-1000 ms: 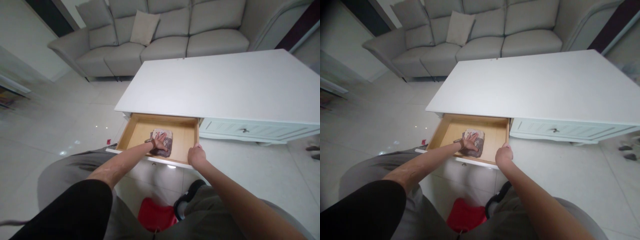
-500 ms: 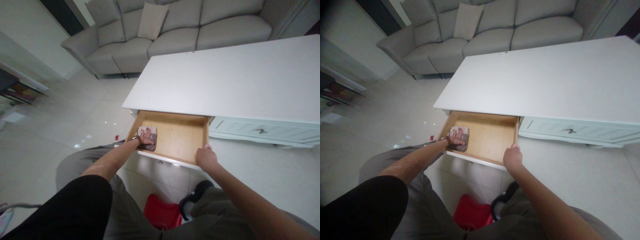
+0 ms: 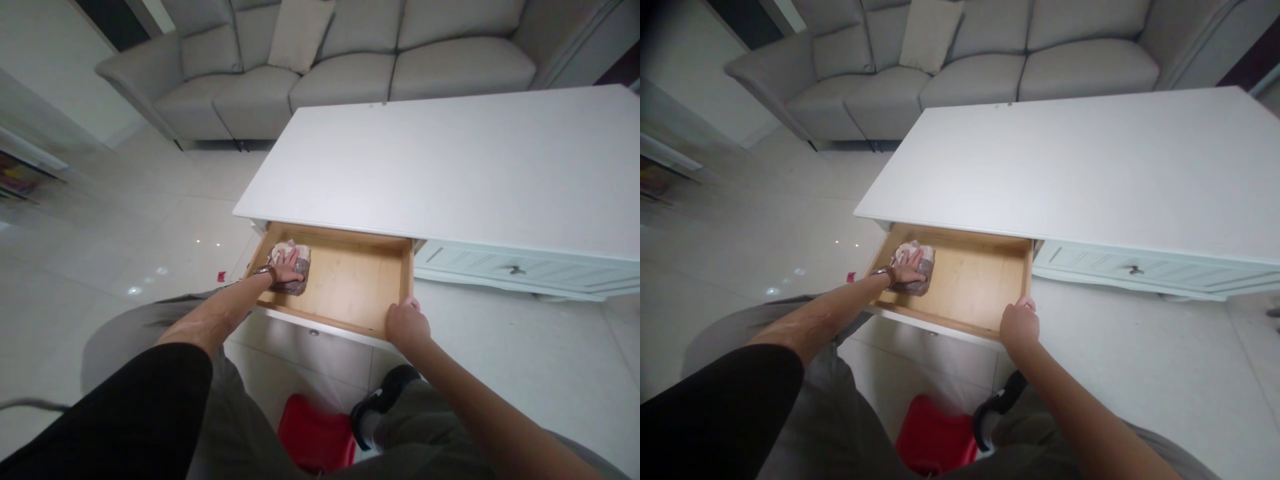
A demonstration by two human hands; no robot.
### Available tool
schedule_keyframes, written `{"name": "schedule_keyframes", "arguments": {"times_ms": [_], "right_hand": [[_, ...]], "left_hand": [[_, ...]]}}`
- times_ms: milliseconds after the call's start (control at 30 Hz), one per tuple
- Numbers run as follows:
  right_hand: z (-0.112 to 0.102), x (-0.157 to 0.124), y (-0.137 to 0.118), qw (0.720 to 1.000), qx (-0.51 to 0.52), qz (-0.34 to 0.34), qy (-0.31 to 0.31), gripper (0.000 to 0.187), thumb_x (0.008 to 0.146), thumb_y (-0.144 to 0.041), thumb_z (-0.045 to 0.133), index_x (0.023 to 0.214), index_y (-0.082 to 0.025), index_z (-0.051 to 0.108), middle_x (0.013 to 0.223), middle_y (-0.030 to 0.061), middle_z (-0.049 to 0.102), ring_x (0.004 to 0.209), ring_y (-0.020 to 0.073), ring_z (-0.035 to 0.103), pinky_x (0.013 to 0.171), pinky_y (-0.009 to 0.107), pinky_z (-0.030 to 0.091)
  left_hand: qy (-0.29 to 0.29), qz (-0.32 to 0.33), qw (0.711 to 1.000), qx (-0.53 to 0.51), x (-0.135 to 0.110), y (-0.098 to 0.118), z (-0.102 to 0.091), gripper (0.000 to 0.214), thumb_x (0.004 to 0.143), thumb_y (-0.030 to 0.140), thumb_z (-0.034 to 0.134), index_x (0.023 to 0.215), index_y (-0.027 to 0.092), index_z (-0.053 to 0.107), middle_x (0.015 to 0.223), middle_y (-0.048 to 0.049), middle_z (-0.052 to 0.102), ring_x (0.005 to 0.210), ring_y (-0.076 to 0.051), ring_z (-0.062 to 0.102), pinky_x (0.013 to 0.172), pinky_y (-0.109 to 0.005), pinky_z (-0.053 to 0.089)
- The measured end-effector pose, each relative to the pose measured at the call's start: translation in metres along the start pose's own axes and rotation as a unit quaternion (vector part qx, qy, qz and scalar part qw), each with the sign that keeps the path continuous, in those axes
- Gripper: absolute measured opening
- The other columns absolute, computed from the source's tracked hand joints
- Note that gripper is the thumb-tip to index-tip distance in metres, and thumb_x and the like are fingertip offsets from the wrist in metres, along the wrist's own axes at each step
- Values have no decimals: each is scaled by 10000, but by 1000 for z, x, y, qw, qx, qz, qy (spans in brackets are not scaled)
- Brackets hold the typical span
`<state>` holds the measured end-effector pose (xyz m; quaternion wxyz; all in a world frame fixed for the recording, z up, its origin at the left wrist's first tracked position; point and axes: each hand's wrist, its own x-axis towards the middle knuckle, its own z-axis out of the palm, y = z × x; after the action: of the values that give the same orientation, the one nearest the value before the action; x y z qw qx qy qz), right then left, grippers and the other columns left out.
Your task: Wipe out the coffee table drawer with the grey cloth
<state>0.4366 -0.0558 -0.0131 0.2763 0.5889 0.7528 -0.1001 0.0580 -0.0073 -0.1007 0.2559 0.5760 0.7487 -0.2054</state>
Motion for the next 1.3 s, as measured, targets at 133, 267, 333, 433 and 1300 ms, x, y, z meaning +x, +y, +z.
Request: {"name": "schedule_keyframes", "arguments": {"times_ms": [133,267,333,433,1300], "right_hand": [[1,2,-1,1000,-10,-2,2,455,972,-94,331,1212,-39,713,1277,341,555,863,213,735,692,262,556],[1,2,-2,1000,-20,0,-4,460,979,-89,323,1228,-40,706,1262,334,561,874,208,735,687,255,558],[1,3,-2,1000,-21,-3,-6,453,982,-95,331,1235,-30,700,1255,335,562,884,209,733,690,257,562],[-1,2,-2,1000,-20,0,-1,453,979,-89,329,1235,-24,697,1264,341,553,863,205,734,689,261,565],[-14,3,-2,999,-12,0,-49,483,974,-86,316,1287,-39,681,1327,350,526,985,261,719,709,307,582]], "left_hand": [[30,20,999,11,12,7,-16,1177,726,623,595,1664,279,-27,1740,-71,-40,1558,-447,-138,1198,-721,63],[45,29,999,5,28,10,-29,1158,739,614,578,1666,258,-19,1738,-70,-51,1564,-430,-134,1200,-720,29],[50,36,998,-3,33,10,-32,1155,738,611,577,1666,264,-18,1740,-62,-50,1567,-428,-125,1203,-715,40],[61,44,997,-6,37,8,-30,1135,747,606,565,1664,272,-14,1744,-52,-28,1571,-422,-111,1202,-718,67],[52,117,988,-82,14,255,5,1232,718,750,553,1662,233,-47,1742,-62,-78,1529,-430,-262,1189,-759,-37]]}}
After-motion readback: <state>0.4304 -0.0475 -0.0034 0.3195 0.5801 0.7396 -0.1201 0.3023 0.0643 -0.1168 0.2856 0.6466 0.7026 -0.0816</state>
